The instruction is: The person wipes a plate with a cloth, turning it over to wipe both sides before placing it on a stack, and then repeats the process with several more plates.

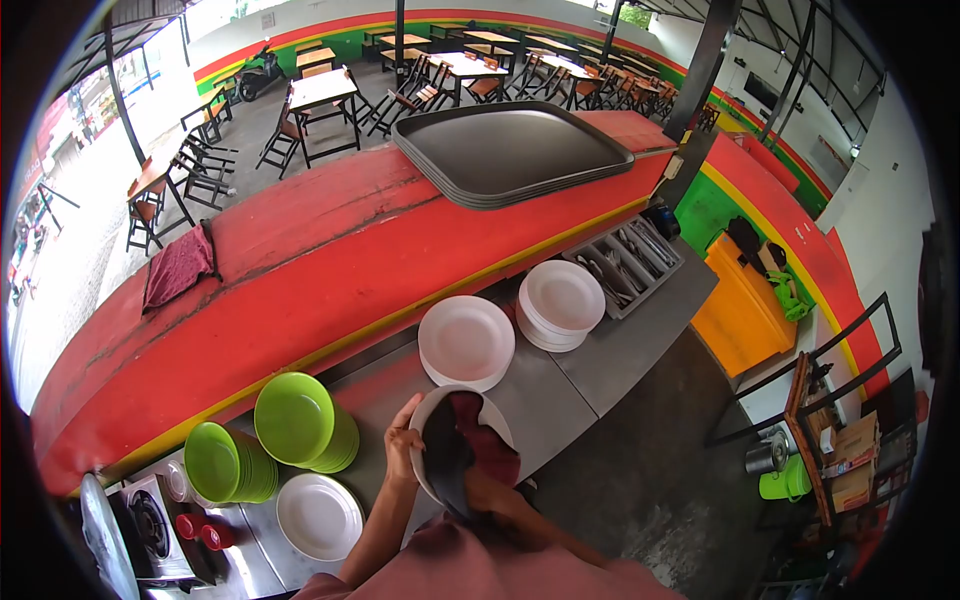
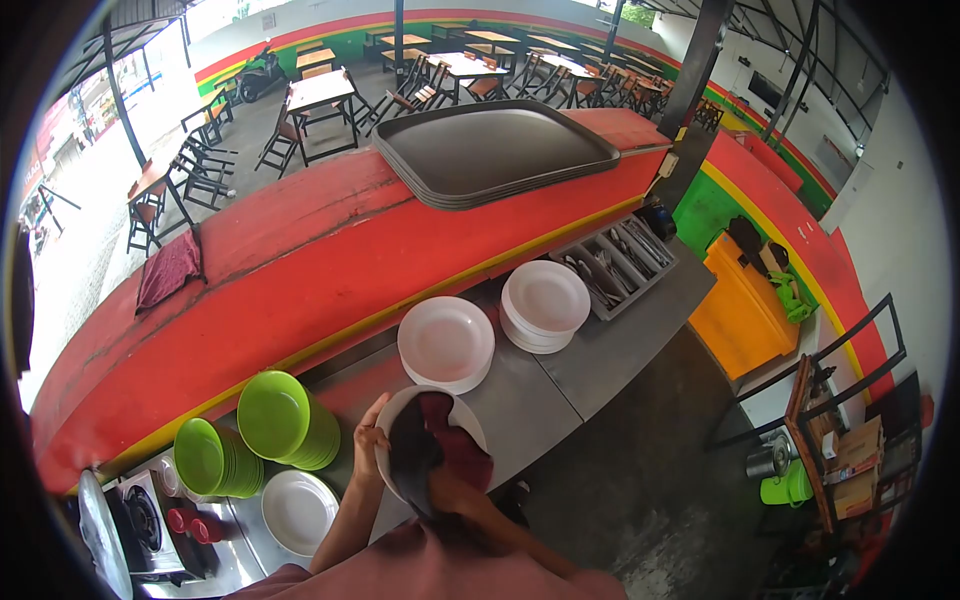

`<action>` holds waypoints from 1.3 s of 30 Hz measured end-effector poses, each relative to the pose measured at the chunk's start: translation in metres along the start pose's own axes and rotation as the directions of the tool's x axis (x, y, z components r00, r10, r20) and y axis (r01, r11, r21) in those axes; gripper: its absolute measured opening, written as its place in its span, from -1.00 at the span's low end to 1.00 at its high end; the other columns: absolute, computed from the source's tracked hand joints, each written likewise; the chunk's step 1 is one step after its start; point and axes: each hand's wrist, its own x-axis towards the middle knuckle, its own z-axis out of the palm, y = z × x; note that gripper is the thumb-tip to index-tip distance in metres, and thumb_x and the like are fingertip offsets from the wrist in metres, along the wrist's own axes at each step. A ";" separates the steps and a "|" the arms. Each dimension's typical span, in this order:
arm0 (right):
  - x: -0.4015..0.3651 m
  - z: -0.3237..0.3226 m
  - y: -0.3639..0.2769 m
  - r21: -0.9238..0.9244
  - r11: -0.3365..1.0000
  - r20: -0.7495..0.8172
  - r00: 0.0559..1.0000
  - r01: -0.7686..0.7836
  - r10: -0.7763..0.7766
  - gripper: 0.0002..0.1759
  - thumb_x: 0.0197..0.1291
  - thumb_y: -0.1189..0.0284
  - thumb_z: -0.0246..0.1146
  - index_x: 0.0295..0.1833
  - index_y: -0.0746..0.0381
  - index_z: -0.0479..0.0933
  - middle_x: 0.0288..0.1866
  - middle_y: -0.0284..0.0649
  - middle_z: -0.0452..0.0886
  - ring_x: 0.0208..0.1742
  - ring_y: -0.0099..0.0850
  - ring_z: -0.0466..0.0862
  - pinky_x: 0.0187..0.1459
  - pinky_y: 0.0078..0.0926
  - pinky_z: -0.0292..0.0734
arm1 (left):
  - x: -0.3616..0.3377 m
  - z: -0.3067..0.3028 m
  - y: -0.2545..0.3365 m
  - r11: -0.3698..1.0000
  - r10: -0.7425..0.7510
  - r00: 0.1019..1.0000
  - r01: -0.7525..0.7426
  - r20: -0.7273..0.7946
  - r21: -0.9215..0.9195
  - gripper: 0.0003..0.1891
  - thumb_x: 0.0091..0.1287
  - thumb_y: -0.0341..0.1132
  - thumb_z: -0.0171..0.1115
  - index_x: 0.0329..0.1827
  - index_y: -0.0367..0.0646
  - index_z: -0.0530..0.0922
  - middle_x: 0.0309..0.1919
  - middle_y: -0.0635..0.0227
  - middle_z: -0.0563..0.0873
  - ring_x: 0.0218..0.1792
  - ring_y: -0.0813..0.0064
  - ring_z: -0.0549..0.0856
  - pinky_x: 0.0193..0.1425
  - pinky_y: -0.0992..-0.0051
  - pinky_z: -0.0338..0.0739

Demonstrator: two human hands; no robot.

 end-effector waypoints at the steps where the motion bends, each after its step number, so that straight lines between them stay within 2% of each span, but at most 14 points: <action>1: 0.009 0.001 0.001 -0.057 0.998 -0.012 1.000 0.022 -0.023 -0.43 0.19 0.32 0.23 0.28 0.37 0.40 0.14 -0.04 0.57 0.11 -0.06 0.61 0.16 -0.08 0.53 | 0.001 0.000 -0.001 0.999 -0.004 1.000 0.004 0.012 -0.047 -0.18 -0.18 -0.61 -0.09 0.37 -0.43 0.39 0.18 0.01 0.61 0.03 0.30 0.68 0.09 0.59 0.56; 8: 0.066 -0.034 0.055 -0.502 0.862 -0.145 0.989 -0.066 -0.009 -0.43 0.22 0.34 0.19 0.31 0.38 0.37 0.16 -0.06 0.57 0.10 -0.08 0.62 0.15 -0.07 0.54 | -0.001 0.009 -0.002 0.996 0.007 1.000 -0.005 0.024 -0.092 -0.14 -0.24 -0.62 -0.08 0.36 -0.39 0.41 0.26 0.00 0.57 0.16 0.24 0.64 0.17 0.53 0.56; 11: 0.051 -0.048 0.110 -0.480 0.845 0.001 0.962 -0.237 0.271 -0.41 0.22 0.33 0.19 0.33 0.36 0.37 0.16 -0.12 0.58 0.11 -0.12 0.63 0.16 -0.08 0.53 | 0.005 0.005 -0.004 0.979 0.068 0.993 -0.048 0.096 -0.197 -0.14 -0.26 -0.61 -0.08 0.35 -0.33 0.44 0.30 -0.03 0.54 0.25 0.17 0.59 0.28 0.42 0.53; 13: 0.057 -0.083 0.088 0.127 0.955 -0.237 0.927 -0.267 0.290 -0.44 0.29 0.23 0.16 0.33 0.28 0.38 0.15 -0.19 0.59 0.12 -0.24 0.63 0.16 -0.15 0.52 | 0.010 0.006 -0.003 0.951 0.111 0.990 -0.079 0.092 -0.299 -0.14 -0.27 -0.60 -0.06 0.34 -0.28 0.46 0.30 -0.03 0.54 0.28 0.12 0.57 0.35 0.32 0.50; 14: 0.058 -0.095 0.080 0.409 0.871 -0.264 0.879 -0.270 0.396 -0.46 0.32 0.18 0.13 0.32 0.25 0.40 0.15 -0.22 0.60 0.12 -0.28 0.63 0.16 -0.18 0.52 | 0.015 0.012 0.003 0.930 0.133 0.989 -0.105 0.057 -0.351 -0.14 -0.28 -0.59 -0.06 0.34 -0.26 0.46 0.29 -0.04 0.54 0.27 0.09 0.57 0.37 0.26 0.49; 17: 0.037 -0.109 0.075 0.956 0.246 -0.073 0.683 -0.161 0.727 -0.50 0.43 0.07 0.05 0.27 0.19 0.44 0.12 -0.31 0.61 0.09 -0.40 0.62 0.14 -0.29 0.51 | 0.029 0.011 0.005 0.876 0.197 0.980 -0.174 0.003 -0.449 -0.16 -0.25 -0.56 -0.05 0.34 -0.21 0.45 0.37 -0.01 0.46 0.36 0.03 0.47 0.45 0.09 0.39; 18: 0.023 -0.106 0.099 0.932 0.330 -0.113 0.744 -0.151 0.659 -0.53 0.48 0.04 -0.01 0.20 0.17 0.47 0.08 -0.34 0.62 0.08 -0.43 0.62 0.12 -0.37 0.51 | 0.035 0.013 0.004 0.861 0.240 0.970 -0.226 -0.029 -0.456 -0.17 -0.22 -0.56 -0.06 0.34 -0.21 0.43 0.39 0.00 0.43 0.38 0.03 0.44 0.47 0.08 0.37; 21: 0.035 -0.107 0.083 0.962 0.238 -0.065 0.736 -0.133 0.674 -0.56 0.47 0.09 0.01 0.17 0.19 0.48 -0.06 -0.35 0.64 -0.15 -0.53 0.62 -0.13 -0.53 0.51 | 0.047 0.017 -0.008 0.850 0.310 0.947 -0.318 -0.088 -0.421 -0.20 -0.14 -0.58 -0.09 0.38 -0.22 0.37 0.47 0.04 0.33 0.45 0.05 0.35 0.51 0.09 0.31; 24: 0.060 -0.105 0.090 0.697 0.553 0.042 0.795 -0.457 0.605 -0.58 0.46 0.09 0.06 0.09 0.22 0.53 -0.22 -0.41 0.65 -0.34 -0.62 0.58 -0.29 -0.60 0.45 | 0.057 0.023 -0.030 0.885 0.318 0.941 -0.339 -0.118 -0.318 -0.21 -0.06 -0.60 -0.13 0.42 -0.22 0.30 0.51 0.08 0.27 0.48 0.09 0.30 0.52 0.14 0.28; 29: 0.081 -0.104 0.122 0.856 0.314 0.132 0.761 -0.411 0.635 -0.65 0.45 0.12 0.06 -0.14 0.18 0.56 -0.37 -0.44 0.59 -0.45 -0.70 0.47 -0.39 -0.63 0.33 | 0.068 0.026 -0.050 0.988 0.079 0.970 -0.108 -0.230 -0.114 -0.16 0.02 -0.67 -0.08 0.53 -0.19 0.15 0.47 0.17 0.30 0.47 0.22 0.31 0.49 0.27 0.31; 31: 0.089 -0.116 0.115 0.903 0.231 0.146 0.764 -0.362 0.628 -0.65 0.45 0.12 0.06 -0.19 0.16 0.55 -0.40 -0.45 0.56 -0.47 -0.71 0.43 -0.40 -0.65 0.27 | 0.074 0.016 -0.069 0.993 0.114 0.975 -0.117 -0.190 -0.006 -0.14 0.07 -0.70 -0.04 0.56 -0.14 0.10 0.46 0.20 0.30 0.45 0.23 0.33 0.46 0.29 0.35; 34: 0.090 -0.131 0.142 0.822 0.358 0.172 0.793 -0.443 0.585 -0.65 0.47 0.14 0.03 -0.23 0.16 0.52 -0.44 -0.44 0.52 -0.48 -0.66 0.42 -0.37 -0.60 0.33 | 0.070 0.020 -0.078 0.996 0.077 0.981 -0.066 -0.179 0.062 -0.13 0.14 -0.71 0.01 0.59 -0.08 0.04 0.47 0.22 0.28 0.45 0.25 0.33 0.42 0.29 0.39; 37: 0.106 -0.159 0.110 0.821 0.248 0.245 0.709 -0.515 0.661 -0.67 0.46 0.16 0.03 -0.28 0.14 0.50 -0.47 -0.46 0.47 -0.47 -0.61 0.42 -0.31 -0.56 0.37 | 0.069 0.027 -0.086 0.993 0.055 0.979 -0.034 -0.195 0.110 -0.14 0.21 -0.68 0.04 0.60 -0.01 0.00 0.49 0.25 0.26 0.46 0.25 0.32 0.42 0.22 0.37; 39: 0.108 -0.148 0.135 0.860 0.293 0.161 0.766 -0.418 0.622 -0.69 0.46 0.18 0.03 -0.29 0.13 0.48 -0.45 -0.46 0.46 -0.44 -0.60 0.44 -0.28 -0.54 0.39 | 0.067 0.027 -0.094 0.993 0.028 0.973 -0.002 -0.229 0.114 -0.16 0.26 -0.63 0.06 0.61 0.04 -0.02 0.49 0.28 0.25 0.46 0.25 0.31 0.41 0.17 0.37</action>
